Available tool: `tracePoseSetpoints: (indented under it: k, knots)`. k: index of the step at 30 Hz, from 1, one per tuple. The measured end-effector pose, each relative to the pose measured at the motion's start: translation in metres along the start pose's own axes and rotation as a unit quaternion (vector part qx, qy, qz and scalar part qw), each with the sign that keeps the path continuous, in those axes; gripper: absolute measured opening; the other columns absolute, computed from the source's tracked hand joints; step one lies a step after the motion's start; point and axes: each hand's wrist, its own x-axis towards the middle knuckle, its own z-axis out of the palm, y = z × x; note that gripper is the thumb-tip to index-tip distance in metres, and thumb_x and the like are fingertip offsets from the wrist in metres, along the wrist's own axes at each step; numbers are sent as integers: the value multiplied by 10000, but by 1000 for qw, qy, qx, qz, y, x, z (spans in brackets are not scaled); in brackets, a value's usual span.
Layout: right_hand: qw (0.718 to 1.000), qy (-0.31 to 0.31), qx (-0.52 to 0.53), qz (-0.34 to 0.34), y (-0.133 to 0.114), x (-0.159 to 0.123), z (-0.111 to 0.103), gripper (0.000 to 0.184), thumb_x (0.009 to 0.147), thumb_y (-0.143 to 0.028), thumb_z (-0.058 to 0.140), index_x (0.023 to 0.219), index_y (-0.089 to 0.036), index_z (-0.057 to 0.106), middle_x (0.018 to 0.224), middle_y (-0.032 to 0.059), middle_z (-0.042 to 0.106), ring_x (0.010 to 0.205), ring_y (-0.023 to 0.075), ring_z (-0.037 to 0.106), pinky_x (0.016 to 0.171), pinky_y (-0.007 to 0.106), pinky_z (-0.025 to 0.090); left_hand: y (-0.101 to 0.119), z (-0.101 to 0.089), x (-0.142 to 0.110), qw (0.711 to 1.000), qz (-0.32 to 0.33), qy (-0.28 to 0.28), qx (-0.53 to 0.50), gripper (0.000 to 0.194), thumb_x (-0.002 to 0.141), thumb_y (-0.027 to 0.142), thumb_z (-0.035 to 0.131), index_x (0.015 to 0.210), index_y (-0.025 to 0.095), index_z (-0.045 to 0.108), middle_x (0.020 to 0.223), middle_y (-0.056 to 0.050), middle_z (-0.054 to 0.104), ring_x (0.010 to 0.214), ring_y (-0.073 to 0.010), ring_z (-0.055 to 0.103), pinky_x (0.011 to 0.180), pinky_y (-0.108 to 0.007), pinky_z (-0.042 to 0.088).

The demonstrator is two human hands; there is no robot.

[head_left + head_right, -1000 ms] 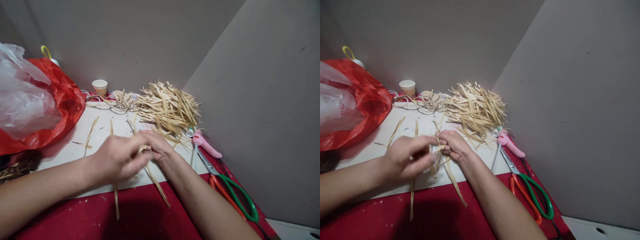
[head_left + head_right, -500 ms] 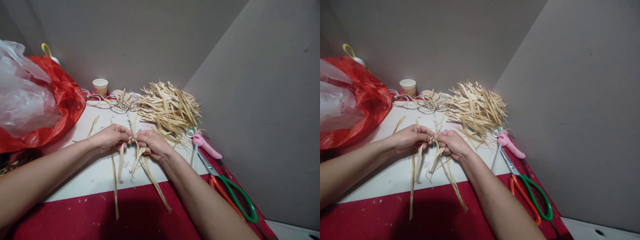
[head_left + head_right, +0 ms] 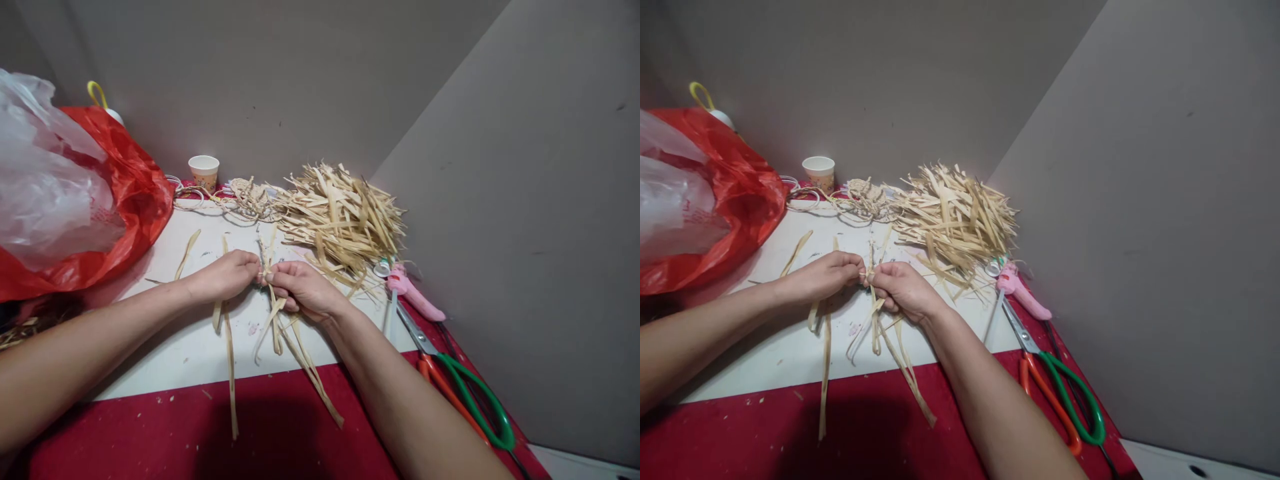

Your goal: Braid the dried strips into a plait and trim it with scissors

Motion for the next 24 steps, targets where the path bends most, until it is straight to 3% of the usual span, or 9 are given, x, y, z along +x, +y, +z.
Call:
tracePoseSetpoints:
  k: [7, 14, 24]
  knots:
    - [1000, -7, -23, -6, -3, -2, 0, 232, 708, -339, 675, 737, -141, 559, 446, -102, 399, 304, 13, 295, 302, 144, 165, 1, -4, 2, 993, -91, -46, -51, 201, 783, 291, 480, 618, 180, 509, 421, 76, 314, 355, -62, 211, 371, -233, 136]
    - [998, 8, -63, -15, -5, -3, 2, 165, 709, -275, 655, 719, -153, 545, 447, -103, 406, 309, 17, 312, 309, 144, 186, -6, -5, 5, 976, -115, -95, -155, 224, 799, 284, 541, 611, 189, 467, 397, 90, 276, 341, -43, 178, 348, -206, 115]
    - [989, 25, -143, -42, -6, -7, 5, 241, 710, -354, 666, 693, -159, 526, 443, -97, 418, 327, 31, 348, 332, 160, 219, -3, -4, 4, 971, -139, -72, -181, 207, 803, 200, 546, 610, 177, 475, 370, 92, 294, 324, -28, 190, 346, -181, 104]
